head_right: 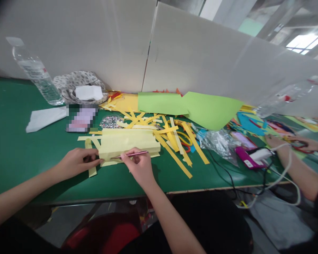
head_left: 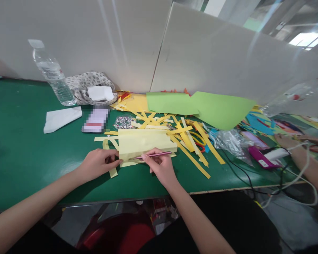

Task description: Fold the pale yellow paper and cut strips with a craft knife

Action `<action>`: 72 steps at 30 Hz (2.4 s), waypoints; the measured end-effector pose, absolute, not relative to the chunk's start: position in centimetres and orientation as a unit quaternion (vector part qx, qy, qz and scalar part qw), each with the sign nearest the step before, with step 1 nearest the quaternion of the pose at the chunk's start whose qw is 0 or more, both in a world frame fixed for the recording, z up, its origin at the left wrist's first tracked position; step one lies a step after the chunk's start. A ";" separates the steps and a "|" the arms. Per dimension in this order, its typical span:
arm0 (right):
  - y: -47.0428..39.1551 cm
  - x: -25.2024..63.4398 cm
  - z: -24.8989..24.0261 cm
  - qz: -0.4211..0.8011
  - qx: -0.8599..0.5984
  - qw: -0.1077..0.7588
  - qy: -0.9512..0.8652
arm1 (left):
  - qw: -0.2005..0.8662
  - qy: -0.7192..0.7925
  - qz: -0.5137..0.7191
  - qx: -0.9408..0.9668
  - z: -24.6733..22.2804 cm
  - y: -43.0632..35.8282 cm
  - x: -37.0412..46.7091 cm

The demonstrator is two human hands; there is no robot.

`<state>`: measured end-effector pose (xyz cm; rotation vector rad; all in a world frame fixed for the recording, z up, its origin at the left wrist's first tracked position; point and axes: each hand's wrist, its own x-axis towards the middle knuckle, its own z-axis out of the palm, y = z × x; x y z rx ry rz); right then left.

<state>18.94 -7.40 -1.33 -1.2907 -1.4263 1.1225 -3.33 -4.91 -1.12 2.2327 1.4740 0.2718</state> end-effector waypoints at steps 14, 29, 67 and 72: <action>-7.6 18.9 -1.3 0.443 -0.517 0.382 -0.625 | 0.239 0.529 0.104 0.807 -1.3 -4.9 -3.4; -7.6 18.9 -1.5 0.443 -0.513 0.379 -0.630 | 0.246 0.529 0.102 0.806 -1.2 -4.9 -3.5; -6.3 21.5 -1.3 0.465 -0.526 0.460 -0.544 | 0.227 0.522 0.111 0.815 -1.5 -4.8 -3.6; -5.9 23.2 -1.6 0.460 -0.529 0.464 -0.541 | 0.227 0.525 0.102 0.814 -1.5 -4.9 -3.5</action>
